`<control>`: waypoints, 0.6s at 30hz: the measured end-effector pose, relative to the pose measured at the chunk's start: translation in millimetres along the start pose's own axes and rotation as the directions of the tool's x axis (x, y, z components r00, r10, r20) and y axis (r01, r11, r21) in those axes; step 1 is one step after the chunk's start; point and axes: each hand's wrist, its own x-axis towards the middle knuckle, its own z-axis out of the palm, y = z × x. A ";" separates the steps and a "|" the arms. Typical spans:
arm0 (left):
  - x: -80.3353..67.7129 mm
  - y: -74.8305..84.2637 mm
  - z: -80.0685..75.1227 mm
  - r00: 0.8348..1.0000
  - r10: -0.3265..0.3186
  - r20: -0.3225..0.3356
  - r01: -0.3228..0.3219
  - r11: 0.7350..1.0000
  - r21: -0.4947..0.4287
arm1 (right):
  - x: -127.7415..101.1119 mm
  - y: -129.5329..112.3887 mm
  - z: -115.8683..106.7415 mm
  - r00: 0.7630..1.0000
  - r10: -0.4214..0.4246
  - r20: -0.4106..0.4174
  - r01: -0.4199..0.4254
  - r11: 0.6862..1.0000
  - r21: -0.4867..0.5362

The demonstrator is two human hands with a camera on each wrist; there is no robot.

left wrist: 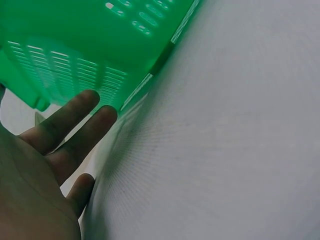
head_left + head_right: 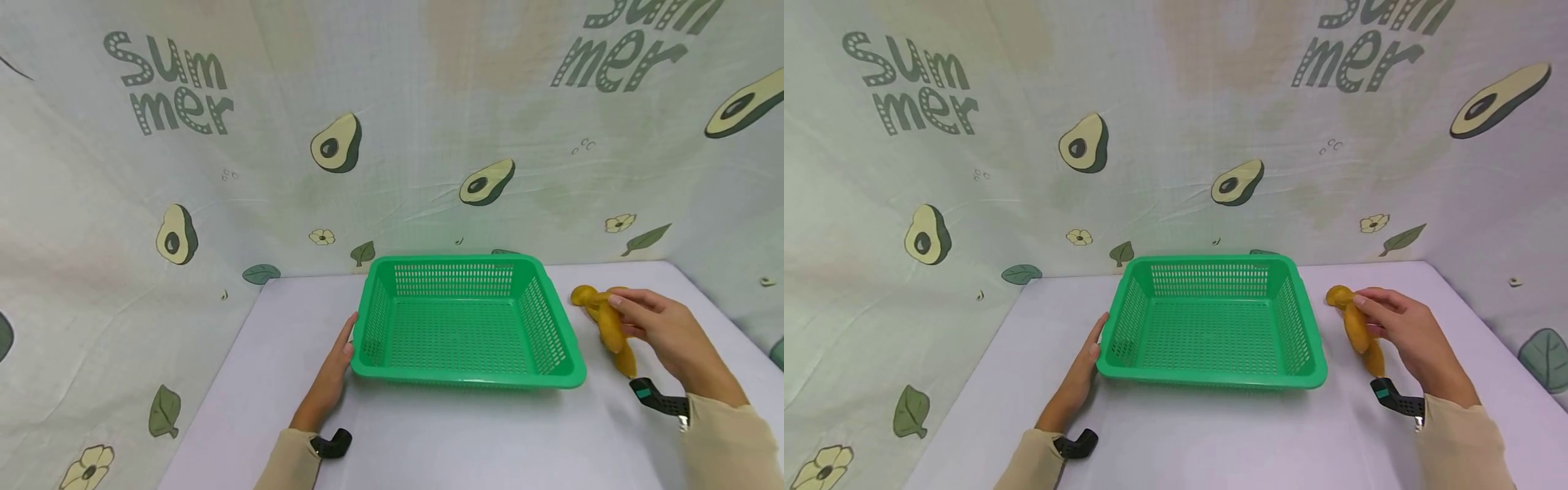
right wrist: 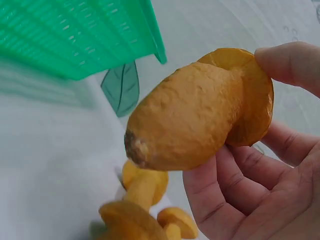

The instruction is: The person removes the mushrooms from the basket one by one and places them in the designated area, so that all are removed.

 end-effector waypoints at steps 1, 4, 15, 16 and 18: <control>0.5 -0.1 0.7 1.000 -0.001 0.003 0.001 1.000 0.002 | -1.2 2.7 -3.6 1.000 0.015 -0.006 -0.015 1.000 -0.012; 2.0 1.0 1.1 1.000 -0.006 0.010 0.006 1.000 0.013 | -4.1 11.1 -13.1 0.999 0.043 -0.027 -0.044 0.998 -0.050; 3.1 -1.8 0.4 1.000 -0.013 0.005 0.013 1.000 0.027 | -7.2 38.6 -32.1 0.984 0.148 -0.097 -0.163 0.971 -0.173; 2.6 -2.6 0.5 1.000 -0.013 0.004 0.013 1.000 0.020 | -6.6 40.1 -33.1 0.983 0.155 -0.096 -0.170 0.969 -0.178; 2.0 -4.3 0.7 1.000 -0.012 0.006 0.012 1.000 0.015 | -5.3 42.6 -35.4 0.980 0.169 -0.103 -0.186 0.964 -0.191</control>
